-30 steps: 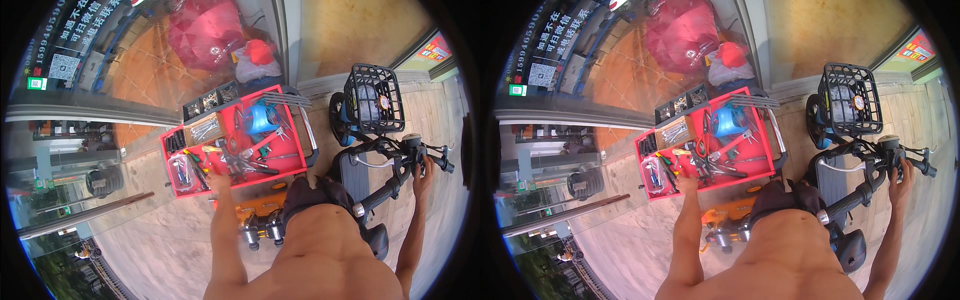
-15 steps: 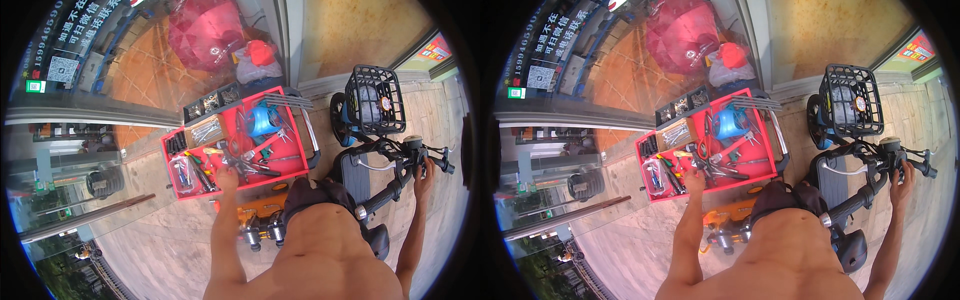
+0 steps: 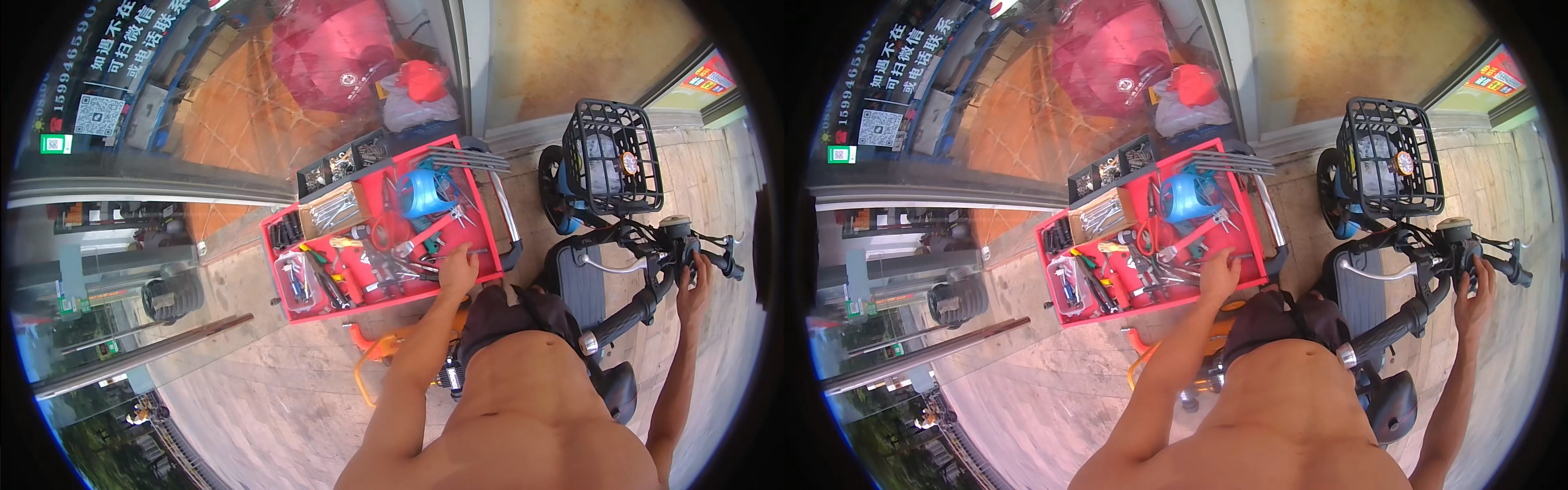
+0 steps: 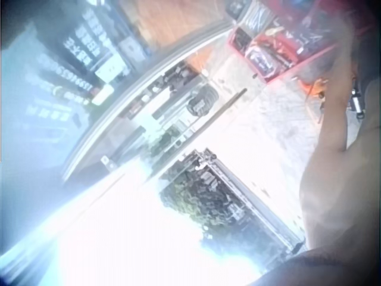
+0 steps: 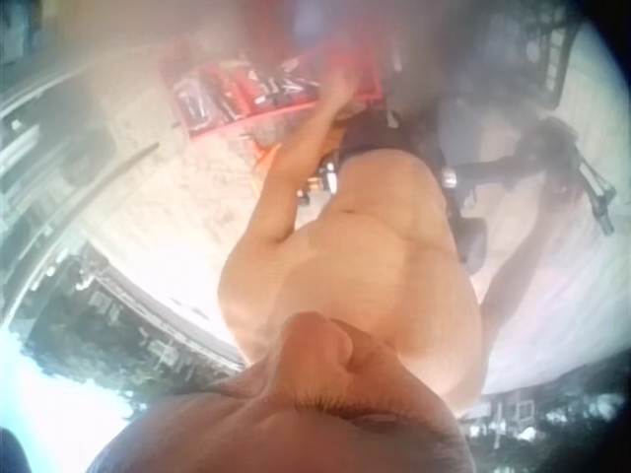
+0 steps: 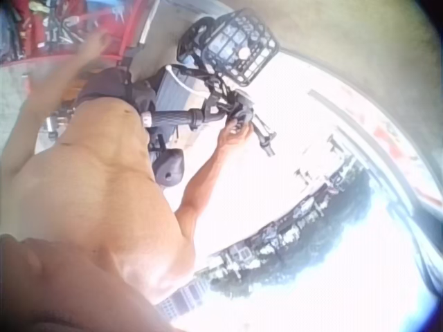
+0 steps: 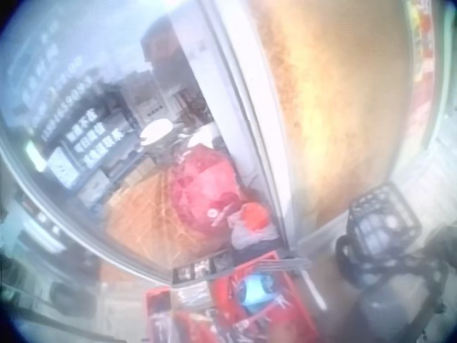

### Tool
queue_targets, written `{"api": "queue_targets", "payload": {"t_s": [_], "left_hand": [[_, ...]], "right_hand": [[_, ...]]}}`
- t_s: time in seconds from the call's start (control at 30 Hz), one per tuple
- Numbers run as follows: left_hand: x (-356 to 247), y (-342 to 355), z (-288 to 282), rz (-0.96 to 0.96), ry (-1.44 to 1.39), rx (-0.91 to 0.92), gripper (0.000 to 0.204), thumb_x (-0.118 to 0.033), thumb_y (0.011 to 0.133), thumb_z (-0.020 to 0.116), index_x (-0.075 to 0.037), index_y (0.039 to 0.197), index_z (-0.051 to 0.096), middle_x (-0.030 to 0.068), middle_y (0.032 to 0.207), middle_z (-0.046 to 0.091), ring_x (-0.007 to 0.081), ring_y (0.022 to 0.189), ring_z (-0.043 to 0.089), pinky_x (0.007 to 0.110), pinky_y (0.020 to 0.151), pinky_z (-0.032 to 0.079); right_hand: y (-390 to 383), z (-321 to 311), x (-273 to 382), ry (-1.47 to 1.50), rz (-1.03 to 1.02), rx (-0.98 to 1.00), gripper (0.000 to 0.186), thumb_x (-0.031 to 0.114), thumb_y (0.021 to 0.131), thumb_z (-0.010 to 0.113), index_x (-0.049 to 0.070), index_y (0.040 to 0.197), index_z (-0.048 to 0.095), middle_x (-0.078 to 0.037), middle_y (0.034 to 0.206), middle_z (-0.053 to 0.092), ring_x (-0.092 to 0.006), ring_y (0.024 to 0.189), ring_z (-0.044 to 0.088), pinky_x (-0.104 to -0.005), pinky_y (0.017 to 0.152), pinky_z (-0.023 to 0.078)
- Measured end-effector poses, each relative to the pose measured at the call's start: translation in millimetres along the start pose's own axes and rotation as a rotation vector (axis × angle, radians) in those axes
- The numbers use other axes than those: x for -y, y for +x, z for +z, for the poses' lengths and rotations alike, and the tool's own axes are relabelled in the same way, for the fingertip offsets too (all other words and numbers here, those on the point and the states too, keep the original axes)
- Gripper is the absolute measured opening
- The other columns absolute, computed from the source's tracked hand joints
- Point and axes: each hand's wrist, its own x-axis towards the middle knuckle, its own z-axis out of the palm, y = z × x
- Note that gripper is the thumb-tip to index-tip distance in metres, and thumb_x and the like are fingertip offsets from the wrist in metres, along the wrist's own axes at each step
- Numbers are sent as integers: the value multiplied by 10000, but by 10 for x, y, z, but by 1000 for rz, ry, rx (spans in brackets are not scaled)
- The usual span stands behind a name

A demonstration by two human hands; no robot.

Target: The person removes a black plastic cover from the scooter's handlebar area, then installs a blue plastic cover over the same area. The person uses hands to manipulate the covers and aligns them with the handlebar stem.

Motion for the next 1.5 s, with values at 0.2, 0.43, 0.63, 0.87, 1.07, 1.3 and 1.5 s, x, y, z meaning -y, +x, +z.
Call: {"api": "queue_targets", "payload": {"t_s": [0.2,0.43,0.63,0.87,1.07,1.3,1.5], "left_hand": [[389,-231,-436,-17,23,-302,211,-194,840,599,-30,958,658,161,916,654,335,854,622,422,764,495],[1153,-431,-898,-269,86,-529,188,-172,811,618,-14,888,686,184,853,667,337,805,648,428,728,508],[1464,-239,-920,-373,-85,-546,204,-177,815,613,-15,905,697,203,847,677,342,790,660,413,727,520],[1300,18,-847,-281,-32,-533,215,-145,819,603,-30,980,686,182,971,644,320,926,608,397,851,473],[823,65,-628,-125,-96,-630,209,-138,812,634,-8,973,665,163,911,617,286,803,605,383,762,488],[756,-197,-583,-157,-166,-651,198,-125,799,638,-21,968,647,166,958,615,309,888,579,412,807,458],[1916,-543,-997,-344,350,-749,274,-193,773,655,-62,1013,652,152,970,626,339,957,557,479,851,438]], "right_hand": [[-37,44,-137,3,-15,-13,341,38,866,576,36,1207,574,-185,1197,549,-348,1119,529,-391,962,406],[-35,50,-146,-55,-10,8,316,72,902,544,21,1213,561,-177,1210,544,-337,1137,524,-384,974,396],[-20,49,-108,-6,29,-3,323,71,889,554,25,1208,566,-196,1202,544,-356,1135,516,-404,976,394],[-13,55,-106,-13,2,-20,323,71,885,559,17,1204,564,-196,1197,545,-354,1119,526,-407,962,404],[-28,134,-232,4,8,-32,318,80,896,549,26,1209,565,-188,1201,544,-344,1125,525,-401,961,406],[-32,136,-234,2,23,-13,315,97,913,544,34,1221,560,-180,1212,540,-333,1139,518,-390,969,400],[-59,188,-331,40,85,16,319,92,914,543,34,1227,557,-177,1217,537,-327,1137,517,-383,962,405]]}}
